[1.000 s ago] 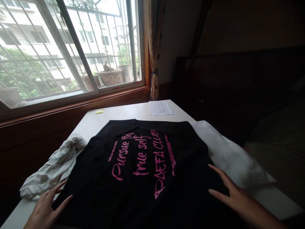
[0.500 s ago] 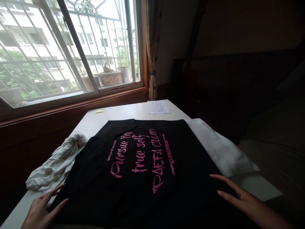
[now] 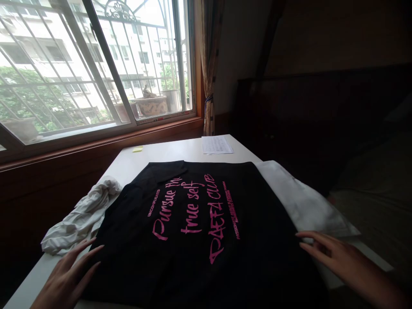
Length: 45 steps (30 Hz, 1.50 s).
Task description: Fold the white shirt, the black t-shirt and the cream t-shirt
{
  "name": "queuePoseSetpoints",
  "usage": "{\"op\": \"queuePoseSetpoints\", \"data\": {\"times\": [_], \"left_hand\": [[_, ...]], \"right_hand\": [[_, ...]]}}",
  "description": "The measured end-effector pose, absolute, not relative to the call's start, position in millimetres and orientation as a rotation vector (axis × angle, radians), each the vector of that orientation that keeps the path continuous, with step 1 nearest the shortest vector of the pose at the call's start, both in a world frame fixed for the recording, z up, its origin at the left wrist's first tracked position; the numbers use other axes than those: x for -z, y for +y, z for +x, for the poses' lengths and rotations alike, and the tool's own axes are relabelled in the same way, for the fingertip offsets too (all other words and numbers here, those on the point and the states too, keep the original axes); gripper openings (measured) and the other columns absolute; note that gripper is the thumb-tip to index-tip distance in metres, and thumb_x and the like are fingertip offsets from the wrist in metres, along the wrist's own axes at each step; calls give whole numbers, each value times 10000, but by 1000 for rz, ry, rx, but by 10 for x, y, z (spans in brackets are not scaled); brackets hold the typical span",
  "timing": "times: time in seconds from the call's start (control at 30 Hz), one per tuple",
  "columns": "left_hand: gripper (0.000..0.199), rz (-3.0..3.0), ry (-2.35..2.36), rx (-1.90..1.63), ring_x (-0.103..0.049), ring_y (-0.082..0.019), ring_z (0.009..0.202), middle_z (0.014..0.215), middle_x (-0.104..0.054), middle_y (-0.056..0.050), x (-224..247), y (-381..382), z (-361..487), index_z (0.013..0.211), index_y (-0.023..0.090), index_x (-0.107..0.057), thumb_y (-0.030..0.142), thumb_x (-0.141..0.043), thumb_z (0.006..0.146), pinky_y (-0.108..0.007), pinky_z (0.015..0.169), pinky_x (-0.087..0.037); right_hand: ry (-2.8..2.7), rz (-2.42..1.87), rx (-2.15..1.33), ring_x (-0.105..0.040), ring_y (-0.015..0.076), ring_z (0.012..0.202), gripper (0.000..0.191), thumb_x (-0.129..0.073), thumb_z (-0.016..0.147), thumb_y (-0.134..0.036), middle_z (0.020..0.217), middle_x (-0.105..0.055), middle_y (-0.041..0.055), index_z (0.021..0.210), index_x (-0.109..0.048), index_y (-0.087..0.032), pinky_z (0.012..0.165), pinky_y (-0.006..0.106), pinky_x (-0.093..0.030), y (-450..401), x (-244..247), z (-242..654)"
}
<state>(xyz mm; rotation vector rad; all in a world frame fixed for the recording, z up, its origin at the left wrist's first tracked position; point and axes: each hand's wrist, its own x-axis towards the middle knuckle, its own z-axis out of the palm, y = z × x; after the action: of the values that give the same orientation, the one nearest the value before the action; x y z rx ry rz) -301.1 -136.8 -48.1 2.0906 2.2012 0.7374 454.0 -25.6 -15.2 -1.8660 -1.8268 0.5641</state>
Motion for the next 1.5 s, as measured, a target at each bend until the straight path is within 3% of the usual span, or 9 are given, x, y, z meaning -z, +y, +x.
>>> {"op": "queuePoseSetpoints", "data": {"times": [0.2, 0.37, 0.5, 0.67, 0.77, 0.9, 1.0, 1.5], "left_hand": [[559, 2405, 1930, -471, -339, -343, 1512, 1630, -403, 16, 310, -719, -2395, 1508, 392, -493, 566, -516, 978, -566, 1190, -390], [625, 2570, 1834, -343, -242, -348, 1544, 1662, -330, -55, 410, -63, -2062, 1592, 312, -346, 568, -439, 1030, -614, 1196, -330], [650, 2531, 1921, -265, -172, -347, 1562, 1680, -265, -91, 362, 484, -1823, 1610, 269, -303, 565, -413, 1043, -628, 1211, -275], [662, 2360, 2150, -175, -126, -342, 1574, 1688, -218, -122, 311, 1148, -1645, 1601, 174, -331, 547, -368, 1055, -611, 1228, -224], [658, 2221, 2301, -219, -169, -335, 1569, 1678, -249, -152, 385, 1365, -1691, 1601, 143, -324, 526, -314, 1066, -595, 1229, -226], [669, 2176, 2327, -208, -207, -312, 1563, 1675, -266, -145, 522, 1418, -1825, 1600, 139, -326, 536, -290, 1062, -563, 1243, -212], [690, 2169, 2325, -207, -186, -298, 1570, 1684, -246, -125, 572, 1411, -1879, 1606, 150, -312, 564, -278, 1056, -561, 1250, -188], [663, 2129, 2305, -280, -206, -297, 1566, 1679, -277, -113, 545, 1417, -1961, 1596, 197, -345, 562, -330, 1044, -567, 1251, -171]], "right_hand": [[-2148, -1599, -323, -651, 319, 1186, 436, -482, 966, -559, 1286, -694, 70, 1246, -710, -314, 1038, 472, -540, 248, -162, 3757], [-2342, -1508, -138, -412, 311, 1470, 563, -406, 1031, -508, 1586, -463, 96, 1491, -526, -207, 1226, 491, -355, 835, -66, 3357], [-2441, -1611, -88, -258, 297, 1549, 646, -348, 1055, -512, 1675, -286, 140, 1570, -408, -127, 1267, 466, -243, 1391, 16, 3119], [-2447, -1764, -149, -153, 279, 1577, 708, -284, 1053, -588, 1708, -181, 121, 1607, -329, -149, 1273, 475, -166, 2073, 74, 2783], [-2380, -1892, -177, -149, 274, 1577, 713, -256, 1053, -599, 1708, -191, 112, 1604, -332, -152, 1272, 481, -144, 2385, 123, 2769], [-2268, -2036, -154, -231, 300, 1552, 691, -260, 1050, -583, 1660, -329, 130, 1576, -387, -153, 1255, 537, -152, 2621, 215, 2986], [-2186, -2112, -125, -305, 319, 1518, 742, -261, 1033, -620, 1608, -413, 168, 1546, -432, -112, 1244, 515, -192, 2710, 282, 3138], [-2092, -2094, -81, -332, 315, 1507, 770, -264, 1014, -650, 1595, -435, 167, 1520, -469, -106, 1245, 478, -194, 2766, 444, 3192]]}}
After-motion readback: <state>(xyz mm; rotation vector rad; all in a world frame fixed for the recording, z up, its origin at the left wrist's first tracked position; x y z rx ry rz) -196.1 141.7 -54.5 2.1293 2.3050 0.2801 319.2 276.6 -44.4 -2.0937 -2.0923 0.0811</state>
